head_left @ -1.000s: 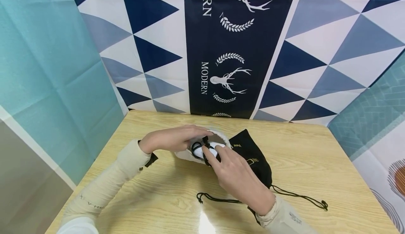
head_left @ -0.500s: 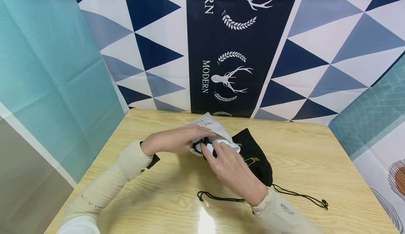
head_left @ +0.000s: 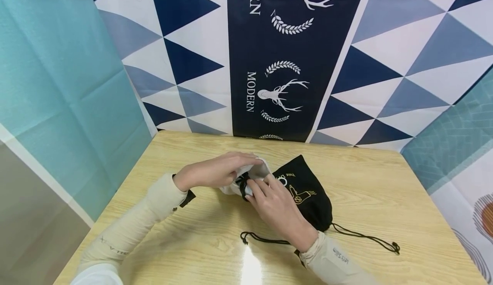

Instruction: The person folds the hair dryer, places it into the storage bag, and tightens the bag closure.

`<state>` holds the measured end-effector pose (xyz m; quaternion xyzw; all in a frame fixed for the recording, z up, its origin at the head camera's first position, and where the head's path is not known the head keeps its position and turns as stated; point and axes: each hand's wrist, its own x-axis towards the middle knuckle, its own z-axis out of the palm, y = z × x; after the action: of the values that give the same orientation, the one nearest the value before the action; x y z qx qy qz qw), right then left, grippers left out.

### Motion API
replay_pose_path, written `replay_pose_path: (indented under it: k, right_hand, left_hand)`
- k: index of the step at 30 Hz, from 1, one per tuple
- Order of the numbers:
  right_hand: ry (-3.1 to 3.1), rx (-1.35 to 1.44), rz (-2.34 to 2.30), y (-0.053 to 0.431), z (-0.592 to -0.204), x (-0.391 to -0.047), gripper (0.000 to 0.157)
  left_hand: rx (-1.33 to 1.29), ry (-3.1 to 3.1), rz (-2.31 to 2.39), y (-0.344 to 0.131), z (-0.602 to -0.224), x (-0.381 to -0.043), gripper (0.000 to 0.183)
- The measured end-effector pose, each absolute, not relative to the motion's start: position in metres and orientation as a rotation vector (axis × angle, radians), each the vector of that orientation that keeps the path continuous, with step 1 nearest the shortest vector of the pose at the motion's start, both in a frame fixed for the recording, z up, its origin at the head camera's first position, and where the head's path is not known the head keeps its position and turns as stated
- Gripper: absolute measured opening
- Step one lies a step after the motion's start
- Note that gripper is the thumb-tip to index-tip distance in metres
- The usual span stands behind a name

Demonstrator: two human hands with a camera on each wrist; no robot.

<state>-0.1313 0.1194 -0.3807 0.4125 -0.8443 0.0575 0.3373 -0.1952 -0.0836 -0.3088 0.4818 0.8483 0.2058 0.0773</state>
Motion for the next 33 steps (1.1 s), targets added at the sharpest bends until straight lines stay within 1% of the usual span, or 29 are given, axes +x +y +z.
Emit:
replay_pose_path:
  k: [2, 6, 10, 14, 17, 23, 25, 29, 33]
  right_hand:
    - [-2.217, 1.056, 0.189, 0.121, -0.382, -0.132, 0.036]
    - [-2.276, 0.998, 0.304, 0.125, -0.385, -0.130, 0.041]
    - [-2.342, 0.971, 0.413, 0.132, -0.389, -0.128, 0.045]
    - [-2.423, 0.954, 0.592, 0.143, -0.392, -0.126, 0.043]
    - [-2.479, 0.889, 0.705, 0.151, -0.393, -0.125, 0.040]
    - [-2.586, 0.765, 0.787, 0.160, -0.393, -0.122, 0.034]
    - [-2.627, 0.690, 0.820, 0.160, -0.393, -0.122, 0.034]
    - [-2.759, 0.432, 0.961, 0.163, -0.392, -0.125, 0.039]
    - [-2.880, 0.250, 1.388, 0.171, -0.394, -0.130, 0.044]
  left_hand:
    - [1.443, 2.552, 0.623, -0.084, -0.309, -0.194, 0.069]
    - [1.464, 2.546, 0.662, -0.084, -0.308, -0.193, 0.067]
    - [1.483, 2.531, 0.688, -0.084, -0.307, -0.191, 0.070]
    - [1.461, 2.541, 0.674, -0.083, -0.306, -0.190, 0.070]
    - [1.450, 2.551, 0.665, -0.084, -0.305, -0.189, 0.069]
    - [1.445, 2.562, 0.636, -0.083, -0.304, -0.188, 0.070]
    - [1.437, 2.563, 0.631, -0.082, -0.304, -0.187, 0.071]
    - [1.444, 2.566, 0.631, -0.083, -0.305, -0.187, 0.071]
    - [1.449, 2.568, 0.622, -0.082, -0.304, -0.186, 0.071]
